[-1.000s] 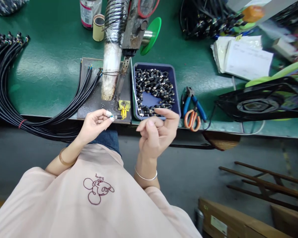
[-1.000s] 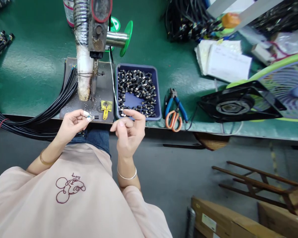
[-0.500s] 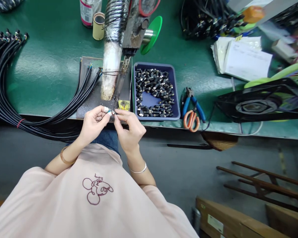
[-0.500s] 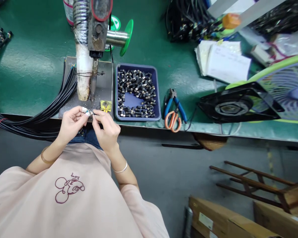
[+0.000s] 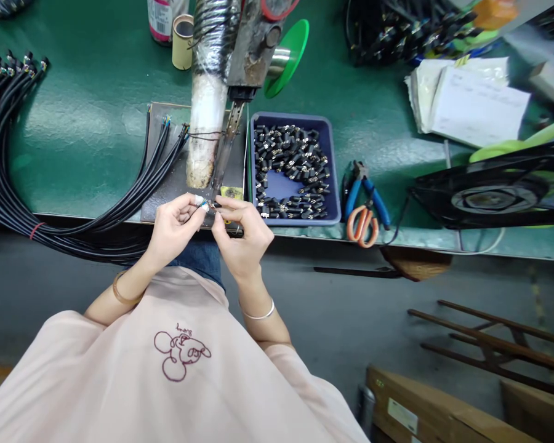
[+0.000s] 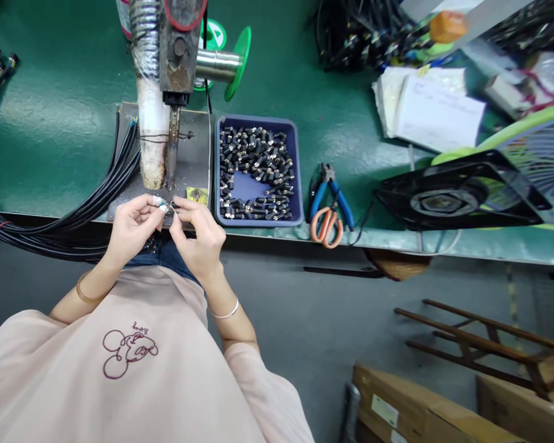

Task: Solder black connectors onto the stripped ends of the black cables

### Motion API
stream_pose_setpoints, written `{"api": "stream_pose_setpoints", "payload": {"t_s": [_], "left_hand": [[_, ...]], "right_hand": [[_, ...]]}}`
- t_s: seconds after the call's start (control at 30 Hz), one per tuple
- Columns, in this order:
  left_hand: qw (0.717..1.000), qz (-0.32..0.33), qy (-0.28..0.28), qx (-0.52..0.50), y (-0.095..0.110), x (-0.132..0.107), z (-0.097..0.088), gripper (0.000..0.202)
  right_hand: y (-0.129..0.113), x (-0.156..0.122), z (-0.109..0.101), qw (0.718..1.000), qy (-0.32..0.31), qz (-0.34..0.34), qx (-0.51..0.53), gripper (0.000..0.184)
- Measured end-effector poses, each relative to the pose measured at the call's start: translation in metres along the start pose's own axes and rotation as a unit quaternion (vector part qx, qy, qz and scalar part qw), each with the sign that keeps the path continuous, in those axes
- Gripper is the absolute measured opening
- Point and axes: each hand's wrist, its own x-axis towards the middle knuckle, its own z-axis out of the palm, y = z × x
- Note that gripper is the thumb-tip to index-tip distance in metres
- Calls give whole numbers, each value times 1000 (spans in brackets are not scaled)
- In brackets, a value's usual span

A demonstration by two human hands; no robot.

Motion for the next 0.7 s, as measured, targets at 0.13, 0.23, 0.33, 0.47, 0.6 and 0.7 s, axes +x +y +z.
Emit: {"api": "stream_pose_setpoints", "payload": {"t_s": [0.13, 0.23, 0.33, 0.47, 0.6, 0.7], "left_hand": [[1000, -1, -9, 1, 2, 1, 0, 16], [1000, 7, 10, 17, 2, 1, 2, 15], [999, 17, 12, 37, 2, 2, 3, 14], [998, 27, 15, 59, 4, 1, 4, 14], [996, 38, 17, 79, 6, 1, 3, 13], [996, 34, 10, 86, 7, 0, 1, 14]], "right_hand": [[1, 0, 0, 1000, -2, 14, 17, 16], [2, 0, 0, 1000, -2, 2, 9, 16], [2, 1, 0, 1000, 1, -5, 3, 16], [-1, 3, -1, 1000, 2, -9, -7, 16], [-3, 6, -2, 1000, 3, -14, -9, 17], [-3, 5, -3, 999, -2, -31, -15, 18]]}}
